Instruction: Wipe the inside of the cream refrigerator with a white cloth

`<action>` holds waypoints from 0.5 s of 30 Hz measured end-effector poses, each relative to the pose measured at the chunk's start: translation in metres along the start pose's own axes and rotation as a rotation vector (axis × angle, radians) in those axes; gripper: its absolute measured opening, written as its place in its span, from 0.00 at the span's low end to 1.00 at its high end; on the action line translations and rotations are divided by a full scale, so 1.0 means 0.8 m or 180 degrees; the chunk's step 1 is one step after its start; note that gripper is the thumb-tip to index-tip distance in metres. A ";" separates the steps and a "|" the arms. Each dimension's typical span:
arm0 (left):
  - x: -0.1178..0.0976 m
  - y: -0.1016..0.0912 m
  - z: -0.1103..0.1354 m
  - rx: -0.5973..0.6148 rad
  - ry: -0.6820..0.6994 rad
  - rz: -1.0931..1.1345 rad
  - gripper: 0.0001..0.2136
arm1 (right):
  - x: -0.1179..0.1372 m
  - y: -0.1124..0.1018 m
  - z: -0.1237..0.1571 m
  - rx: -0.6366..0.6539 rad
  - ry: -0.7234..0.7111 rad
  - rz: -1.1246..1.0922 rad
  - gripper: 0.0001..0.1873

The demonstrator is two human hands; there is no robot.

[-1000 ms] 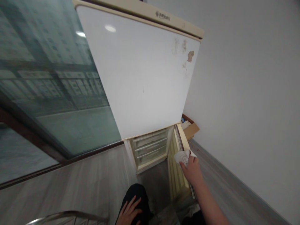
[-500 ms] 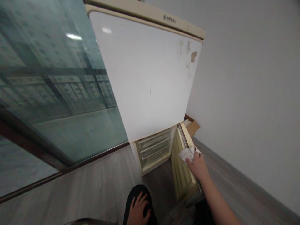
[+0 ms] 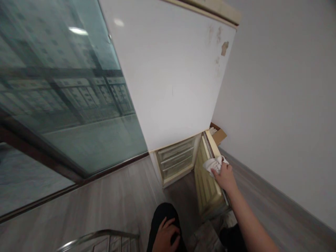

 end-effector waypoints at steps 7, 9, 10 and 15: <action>-0.039 -0.025 -0.029 -0.0175 -0.0435 0.0229 0.07 | 0.008 0.007 0.005 -0.0121 0.0049 -0.0652 0.27; -0.039 -0.029 -0.041 -0.0238 -0.0648 0.0516 0.06 | 0.007 0.005 0.005 -0.0183 0.0010 -0.0904 0.25; -0.040 -0.031 -0.047 -0.0235 -0.0721 0.0717 0.07 | 0.006 0.004 0.004 -0.0206 0.0003 -0.1021 0.24; -0.060 -0.035 -0.076 -0.0147 -0.0499 0.2135 0.14 | 0.005 0.001 0.003 -0.0185 0.0077 -0.1230 0.24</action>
Point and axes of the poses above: each hand's wrist, its own z-axis away from the middle knuckle, its own y-axis out of the palm, x = y × z, the point moved 4 cm from there along -z, towards the middle knuckle, and after that the axes turned 10 degrees about -z, right-handed, at the moved point
